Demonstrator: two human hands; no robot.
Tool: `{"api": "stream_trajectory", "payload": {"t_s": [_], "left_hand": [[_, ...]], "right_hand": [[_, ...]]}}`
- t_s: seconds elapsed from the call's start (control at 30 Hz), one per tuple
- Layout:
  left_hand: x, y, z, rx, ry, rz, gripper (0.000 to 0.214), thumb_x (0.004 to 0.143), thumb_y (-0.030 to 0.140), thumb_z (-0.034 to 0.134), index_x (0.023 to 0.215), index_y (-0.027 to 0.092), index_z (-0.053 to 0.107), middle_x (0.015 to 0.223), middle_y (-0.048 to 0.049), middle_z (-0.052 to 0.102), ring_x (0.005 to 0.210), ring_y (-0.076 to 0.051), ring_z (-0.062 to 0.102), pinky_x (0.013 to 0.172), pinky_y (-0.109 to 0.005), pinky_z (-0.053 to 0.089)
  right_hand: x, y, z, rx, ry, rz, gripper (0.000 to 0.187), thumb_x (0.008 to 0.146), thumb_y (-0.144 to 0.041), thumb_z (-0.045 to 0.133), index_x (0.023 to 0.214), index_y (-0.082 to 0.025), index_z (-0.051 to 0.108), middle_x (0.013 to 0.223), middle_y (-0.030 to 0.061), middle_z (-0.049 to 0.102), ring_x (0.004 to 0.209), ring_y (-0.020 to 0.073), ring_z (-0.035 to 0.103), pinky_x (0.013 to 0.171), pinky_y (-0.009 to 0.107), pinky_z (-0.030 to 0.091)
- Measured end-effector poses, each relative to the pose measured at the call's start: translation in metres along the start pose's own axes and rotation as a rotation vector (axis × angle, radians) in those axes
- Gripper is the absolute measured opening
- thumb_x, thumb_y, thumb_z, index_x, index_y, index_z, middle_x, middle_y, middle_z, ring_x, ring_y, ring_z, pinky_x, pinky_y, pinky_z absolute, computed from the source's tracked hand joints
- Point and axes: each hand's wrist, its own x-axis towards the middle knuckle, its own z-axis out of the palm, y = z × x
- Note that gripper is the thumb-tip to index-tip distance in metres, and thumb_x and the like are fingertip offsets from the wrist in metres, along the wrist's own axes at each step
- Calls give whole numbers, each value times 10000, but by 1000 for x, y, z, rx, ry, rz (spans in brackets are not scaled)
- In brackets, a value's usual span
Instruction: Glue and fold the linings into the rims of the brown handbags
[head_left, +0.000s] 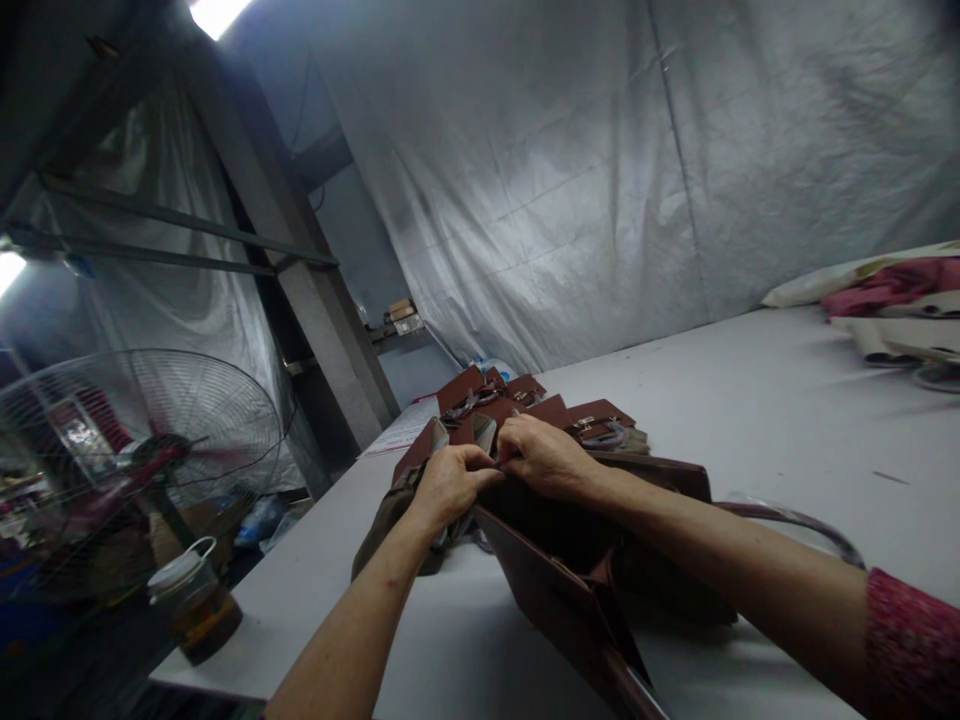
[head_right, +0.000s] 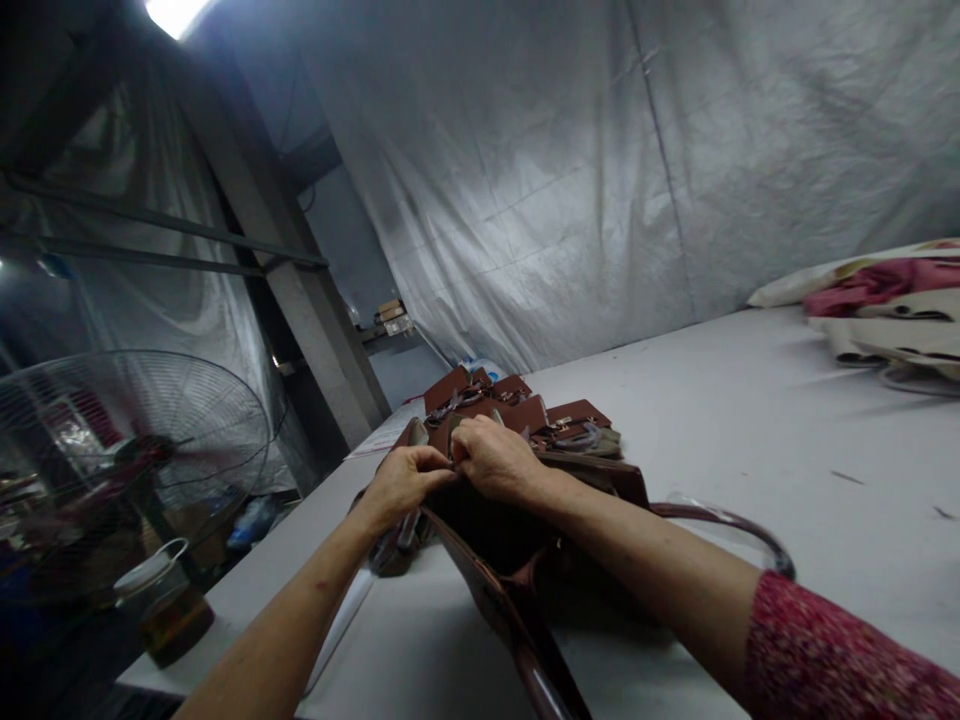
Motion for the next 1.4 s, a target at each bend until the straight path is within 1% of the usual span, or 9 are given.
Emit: {"api": "stream_trajectory", "payload": {"t_s": [0.17, 0.27, 0.37, 0.67, 0.77, 0.9, 1.13, 1.3, 1.4], "left_hand": [[-2, 1, -1, 19, -2, 7, 234, 728, 364, 623, 808, 178, 740, 738, -14, 708, 710, -158, 625, 641, -221, 445], [-1, 4, -2, 54, 12, -6, 191, 703, 324, 646, 794, 181, 736, 733, -12, 707, 701, -157, 627, 628, -221, 437], [1, 10, -2, 86, 11, 0, 196, 661, 313, 690, 808, 189, 732, 748, -11, 711, 712, -163, 633, 619, -222, 431], [6, 15, 0, 108, 7, 42, 182, 698, 328, 664, 783, 189, 743, 706, -9, 702, 685, -156, 616, 621, -229, 418], [6, 16, 0, 102, 7, 62, 152, 698, 295, 648, 753, 184, 735, 674, -3, 682, 660, -145, 597, 603, -222, 405], [7, 20, 1, 123, 35, 16, 115, 673, 254, 650, 714, 176, 724, 631, 1, 656, 632, -139, 578, 580, -218, 391], [4, 16, 2, 112, 36, 13, 162, 666, 290, 659, 749, 175, 737, 633, 2, 658, 619, -136, 567, 566, -216, 385], [8, 15, 1, 148, 43, 52, 175, 665, 310, 656, 734, 173, 740, 626, -4, 655, 618, -138, 560, 565, -218, 382], [11, 17, 0, 148, 32, 49, 160, 659, 292, 647, 702, 168, 737, 596, -2, 635, 603, -135, 543, 552, -214, 375]], "right_hand": [[1, 14, -28, 269, 102, 234, 248, 679, -40, 511, 838, -183, 635, 843, 7, 673, 805, 148, 610, 722, 231, 439], [-6, 20, -39, 256, 2, 304, 264, 664, -36, 499, 833, -175, 647, 832, 15, 691, 788, 155, 626, 703, 230, 449], [-11, 18, -40, 226, -136, 271, 223, 679, -91, 556, 859, -173, 658, 832, 18, 702, 765, 161, 630, 666, 229, 450], [-3, 13, -27, -11, -227, 218, 191, 697, -203, 638, 856, -238, 738, 786, 2, 717, 764, 173, 643, 613, 228, 405], [-2, 8, -23, -104, -225, 204, 234, 703, -194, 593, 857, -269, 752, 800, 16, 723, 774, 195, 645, 615, 248, 401], [-1, 3, -21, -164, -195, 235, 234, 708, -222, 568, 853, -246, 750, 817, 63, 721, 780, 240, 642, 603, 281, 398], [0, 2, -23, -105, -279, 89, 240, 753, -276, 597, 946, -283, 739, 903, 10, 731, 826, 186, 655, 650, 232, 414], [2, -4, -9, -221, -212, 131, 207, 791, -271, 564, 883, -240, 748, 866, 71, 726, 826, 222, 650, 632, 263, 396], [1, -3, -10, -237, -216, 132, 222, 821, -273, 541, 903, -245, 745, 843, 67, 723, 803, 213, 655, 612, 257, 388]]}}
